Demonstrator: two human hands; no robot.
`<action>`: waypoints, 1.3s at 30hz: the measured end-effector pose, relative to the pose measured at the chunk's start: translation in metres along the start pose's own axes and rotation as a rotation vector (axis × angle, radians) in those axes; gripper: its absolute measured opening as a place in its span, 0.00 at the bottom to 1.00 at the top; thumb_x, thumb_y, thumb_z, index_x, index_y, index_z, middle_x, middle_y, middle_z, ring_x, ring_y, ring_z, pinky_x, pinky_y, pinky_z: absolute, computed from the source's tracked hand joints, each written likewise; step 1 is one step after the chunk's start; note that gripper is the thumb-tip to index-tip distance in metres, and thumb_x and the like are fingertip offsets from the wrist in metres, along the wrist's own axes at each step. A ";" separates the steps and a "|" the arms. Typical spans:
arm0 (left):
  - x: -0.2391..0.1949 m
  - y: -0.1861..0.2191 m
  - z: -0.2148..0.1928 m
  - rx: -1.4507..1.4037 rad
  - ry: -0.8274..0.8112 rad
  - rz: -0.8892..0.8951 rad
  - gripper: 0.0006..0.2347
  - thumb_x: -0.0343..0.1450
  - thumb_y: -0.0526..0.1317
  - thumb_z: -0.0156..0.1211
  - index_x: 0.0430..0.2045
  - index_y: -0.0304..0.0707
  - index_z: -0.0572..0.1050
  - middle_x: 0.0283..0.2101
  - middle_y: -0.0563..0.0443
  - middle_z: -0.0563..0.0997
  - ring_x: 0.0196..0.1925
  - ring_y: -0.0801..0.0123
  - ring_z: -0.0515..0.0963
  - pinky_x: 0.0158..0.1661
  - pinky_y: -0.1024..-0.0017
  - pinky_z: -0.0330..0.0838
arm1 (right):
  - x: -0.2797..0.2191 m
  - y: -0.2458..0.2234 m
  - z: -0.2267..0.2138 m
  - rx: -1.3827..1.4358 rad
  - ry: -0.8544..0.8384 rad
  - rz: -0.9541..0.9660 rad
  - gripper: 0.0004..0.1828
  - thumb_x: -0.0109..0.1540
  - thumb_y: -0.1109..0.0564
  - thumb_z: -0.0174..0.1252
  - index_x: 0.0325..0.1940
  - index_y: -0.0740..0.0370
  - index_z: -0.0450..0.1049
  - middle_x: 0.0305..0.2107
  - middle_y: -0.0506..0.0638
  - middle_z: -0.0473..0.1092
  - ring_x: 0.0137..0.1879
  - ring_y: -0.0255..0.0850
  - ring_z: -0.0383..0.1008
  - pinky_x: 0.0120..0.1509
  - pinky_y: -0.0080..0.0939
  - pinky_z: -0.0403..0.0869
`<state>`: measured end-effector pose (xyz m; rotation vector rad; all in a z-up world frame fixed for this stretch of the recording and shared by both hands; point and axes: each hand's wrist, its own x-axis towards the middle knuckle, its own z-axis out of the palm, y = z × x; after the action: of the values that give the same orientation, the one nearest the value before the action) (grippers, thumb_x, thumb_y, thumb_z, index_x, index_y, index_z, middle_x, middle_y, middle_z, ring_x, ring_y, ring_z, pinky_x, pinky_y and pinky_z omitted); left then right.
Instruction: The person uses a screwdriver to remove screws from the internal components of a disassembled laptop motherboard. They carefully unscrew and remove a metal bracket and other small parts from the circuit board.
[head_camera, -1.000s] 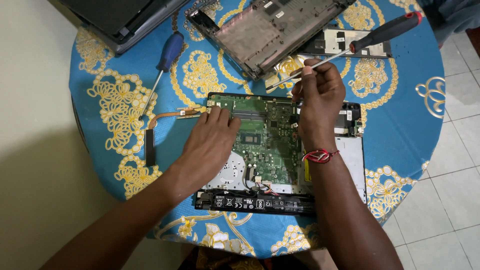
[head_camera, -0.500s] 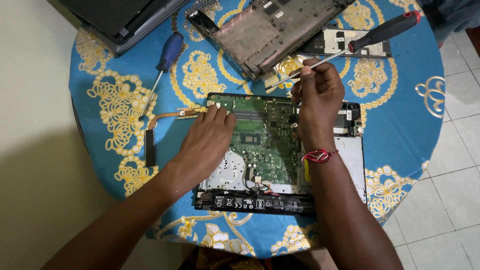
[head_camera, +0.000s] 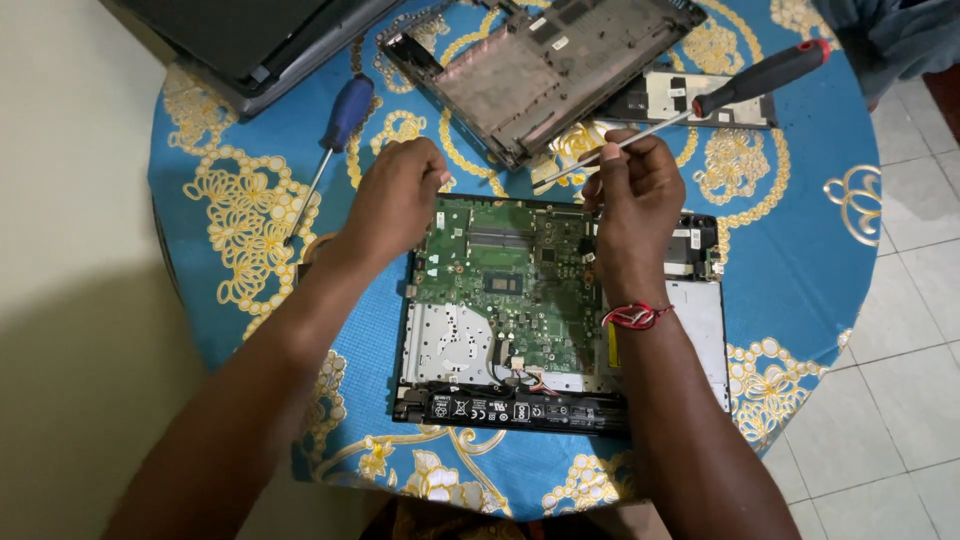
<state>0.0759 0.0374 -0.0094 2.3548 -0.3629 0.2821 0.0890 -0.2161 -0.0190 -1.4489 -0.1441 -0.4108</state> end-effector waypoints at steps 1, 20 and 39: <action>0.005 -0.003 0.005 -0.002 0.004 0.003 0.03 0.77 0.30 0.55 0.32 0.31 0.73 0.26 0.41 0.73 0.37 0.46 0.74 0.41 0.51 0.70 | 0.000 0.000 -0.001 -0.002 -0.001 -0.005 0.04 0.74 0.62 0.50 0.51 0.61 0.71 0.35 0.55 0.76 0.30 0.34 0.71 0.33 0.32 0.74; 0.030 0.026 0.037 0.005 -0.017 -0.003 0.03 0.75 0.29 0.54 0.31 0.33 0.73 0.28 0.42 0.75 0.38 0.50 0.75 0.38 0.55 0.70 | 0.003 -0.015 -0.007 -0.015 0.140 -0.075 0.06 0.73 0.64 0.49 0.52 0.62 0.71 0.35 0.55 0.75 0.30 0.33 0.71 0.33 0.29 0.73; 0.098 0.038 0.143 -0.003 -0.064 0.303 0.10 0.71 0.27 0.55 0.34 0.46 0.81 0.31 0.38 0.82 0.38 0.37 0.80 0.36 0.46 0.77 | 0.030 0.010 -0.045 0.116 0.591 -0.238 0.05 0.72 0.61 0.47 0.51 0.62 0.67 0.34 0.56 0.74 0.29 0.36 0.72 0.26 0.30 0.74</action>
<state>0.1688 -0.1058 -0.0574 2.3056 -0.7520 0.3481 0.1132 -0.2650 -0.0241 -1.1473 0.1363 -0.9903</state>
